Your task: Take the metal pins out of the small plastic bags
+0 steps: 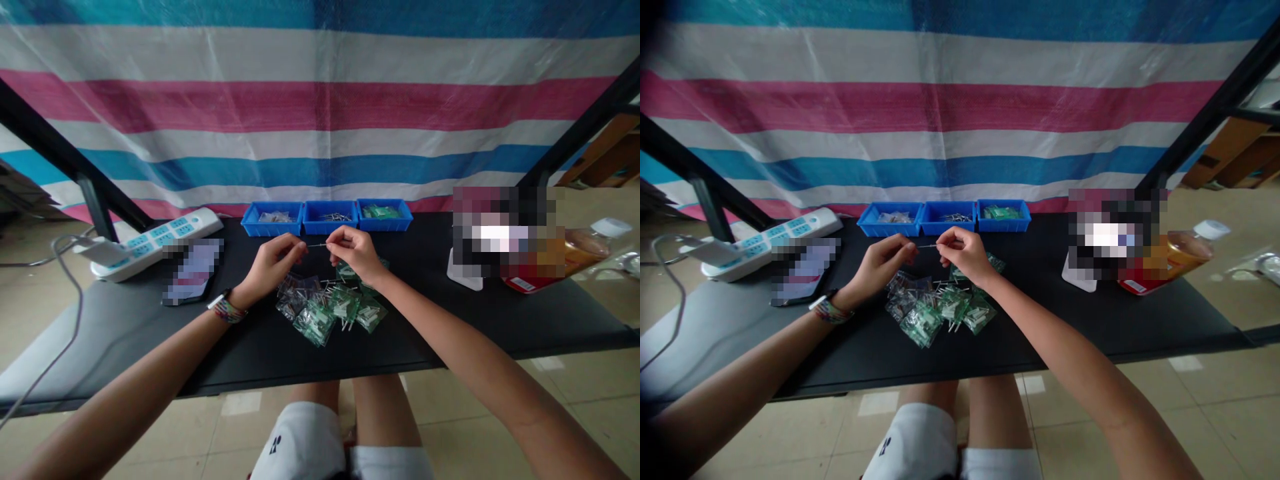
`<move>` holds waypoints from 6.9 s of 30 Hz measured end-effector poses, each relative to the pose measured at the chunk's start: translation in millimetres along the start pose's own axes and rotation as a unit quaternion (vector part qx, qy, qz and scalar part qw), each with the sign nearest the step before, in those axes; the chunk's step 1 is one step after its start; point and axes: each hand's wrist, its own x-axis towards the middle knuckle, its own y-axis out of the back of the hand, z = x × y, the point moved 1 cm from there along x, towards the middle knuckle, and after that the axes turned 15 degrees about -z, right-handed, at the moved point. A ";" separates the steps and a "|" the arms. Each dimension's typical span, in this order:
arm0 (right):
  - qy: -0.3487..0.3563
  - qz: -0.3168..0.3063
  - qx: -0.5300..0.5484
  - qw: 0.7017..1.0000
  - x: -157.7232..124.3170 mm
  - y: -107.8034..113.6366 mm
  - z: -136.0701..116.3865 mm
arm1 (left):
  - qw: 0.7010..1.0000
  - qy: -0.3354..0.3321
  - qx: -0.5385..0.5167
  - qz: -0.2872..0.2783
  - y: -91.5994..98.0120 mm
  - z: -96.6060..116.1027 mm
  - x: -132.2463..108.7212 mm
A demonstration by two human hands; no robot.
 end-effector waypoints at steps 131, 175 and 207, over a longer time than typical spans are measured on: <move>-0.275 -0.059 -0.475 0.834 -12.1 81.4 -34.1 | 0.989 -0.028 0.096 -0.107 4.3 8.8 -0.5; 0.052 -0.097 -0.066 0.992 -4.9 -9.8 -3.5 | 0.988 0.040 -0.147 -0.004 3.4 9.7 3.9; -0.007 -0.017 0.049 0.999 0.3 -8.2 4.2 | 0.967 0.093 -0.235 0.016 2.2 8.8 6.2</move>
